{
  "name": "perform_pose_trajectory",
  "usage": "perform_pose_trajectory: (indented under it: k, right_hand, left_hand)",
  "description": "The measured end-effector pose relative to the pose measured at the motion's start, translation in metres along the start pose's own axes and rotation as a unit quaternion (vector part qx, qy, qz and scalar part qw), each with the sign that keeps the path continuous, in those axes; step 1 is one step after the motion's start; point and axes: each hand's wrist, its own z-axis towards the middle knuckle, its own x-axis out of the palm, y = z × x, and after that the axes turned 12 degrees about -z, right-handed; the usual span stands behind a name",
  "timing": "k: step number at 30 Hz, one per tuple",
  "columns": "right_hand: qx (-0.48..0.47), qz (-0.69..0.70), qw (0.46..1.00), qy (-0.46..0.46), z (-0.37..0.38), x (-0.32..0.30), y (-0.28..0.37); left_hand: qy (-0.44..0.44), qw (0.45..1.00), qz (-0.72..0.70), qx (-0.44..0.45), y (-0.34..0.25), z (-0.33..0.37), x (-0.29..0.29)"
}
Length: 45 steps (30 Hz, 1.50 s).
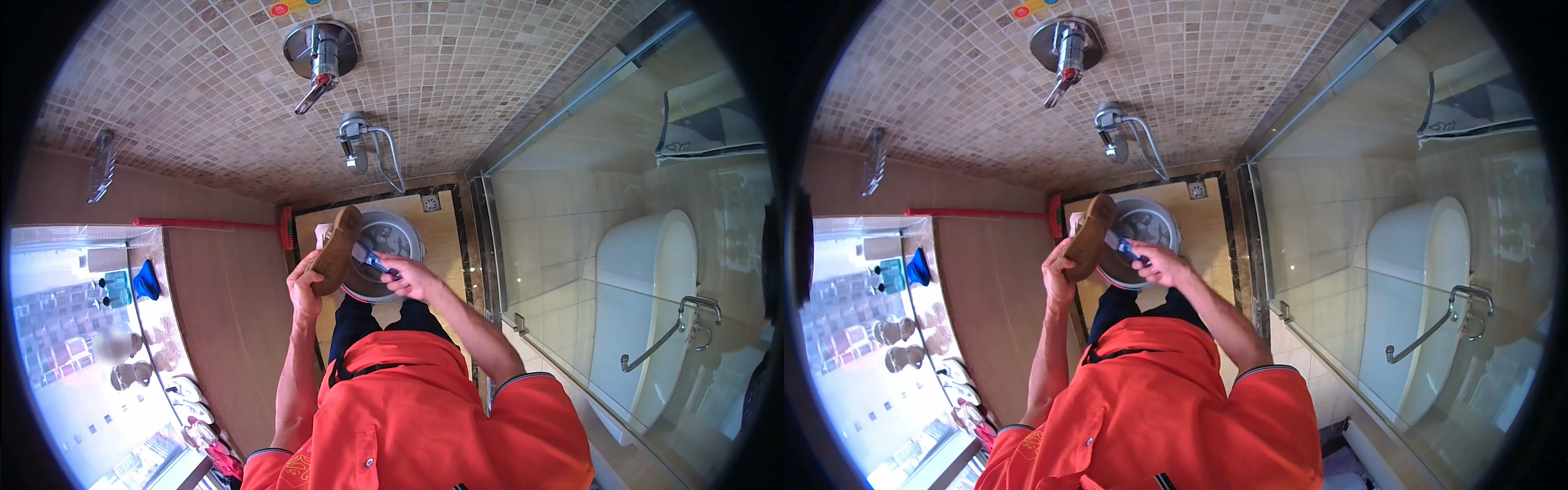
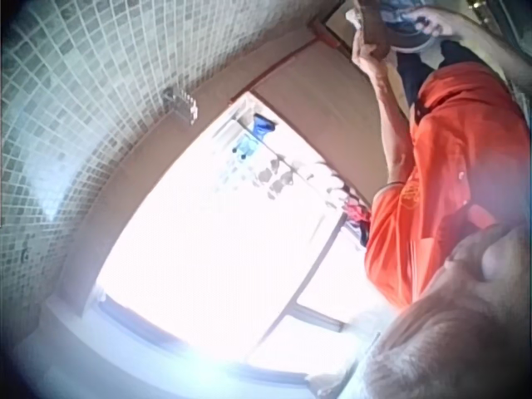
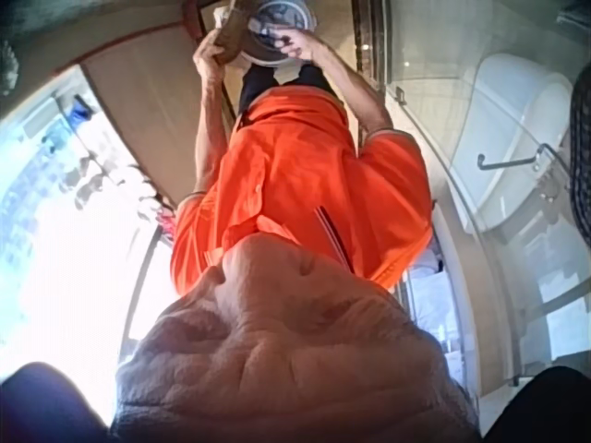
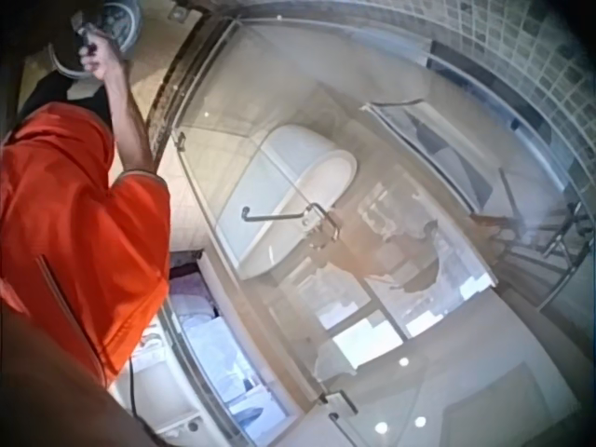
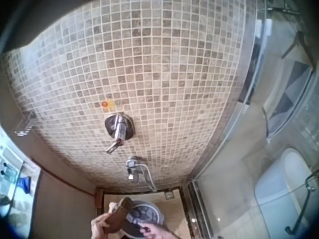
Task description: The person scrubs a pair of white sandals with a blue brush over a metal basin filled with water. They repeatedly dip the brush into the basin and scrub different parts of the sandals, including the soles and straps.
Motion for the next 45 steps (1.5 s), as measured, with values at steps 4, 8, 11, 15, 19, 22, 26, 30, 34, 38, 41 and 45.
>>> perform_pose_trajectory:
  k: [4, 8, 11, 15, 19, 22, 26, 30, 34, 38, 41, 45]
  right_hand:
    - [-0.06, 0.217, 0.974, -0.007, 0.016, 0.027, -0.031]
    - [-0.051, 0.257, 0.965, 0.006, 0.014, 0.042, -0.028]
    - [-0.07, 0.318, 0.945, -0.03, 0.033, 0.012, -0.01]
    - [-0.153, 0.172, 0.965, -0.123, 0.024, 0.039, 0.011]
    - [-0.19, 0.089, 0.955, -0.208, 0.016, 0.086, -0.024]
    - [-0.199, 0.131, 0.953, -0.186, 0.008, 0.089, -0.019]
    - [-0.183, 0.24, 0.942, -0.144, 0.003, 0.063, 0.0]
    - [-0.123, 0.131, 0.972, -0.155, -0.01, 0.09, -0.02]
    - [-0.175, 0.066, 0.963, -0.195, -0.012, 0.106, -0.037]
    - [-0.259, 0.002, 0.924, -0.281, 0.013, 0.085, -0.008]
    - [-0.305, -0.09, 0.889, -0.33, 0.021, 0.066, 0.009]
    - [-0.404, -0.531, 0.644, -0.373, 0.005, 0.061, 0.006]
  left_hand:
    - [-0.023, 0.999, 0.007, 0.031, 0.012, 0.005, 0.004]
    - [-0.012, 0.999, 0.012, 0.036, 0.017, 0.001, 0.0]
    - [-0.018, 0.999, -0.013, -0.028, 0.015, -0.01, 0.009]
    - [-0.026, 0.989, -0.114, -0.093, 0.015, -0.02, 0.016]
    - [0.009, 0.963, -0.252, -0.101, 0.015, -0.01, 0.027]
    - [0.001, 0.976, -0.203, -0.082, 0.021, -0.009, 0.014]
    - [-0.004, 0.951, -0.294, -0.092, 0.025, -0.009, 0.007]
    - [-0.022, 0.959, -0.27, -0.085, 0.034, -0.004, -0.001]
    - [-0.045, 0.952, -0.283, -0.11, 0.03, -0.001, 0.0]
    - [-0.039, 0.959, -0.248, -0.131, 0.034, -0.012, 0.008]
    - [-0.011, 0.96, -0.249, -0.129, 0.034, -0.017, 0.008]
    - [-0.006, 0.968, -0.228, -0.109, 0.022, -0.018, 0.018]
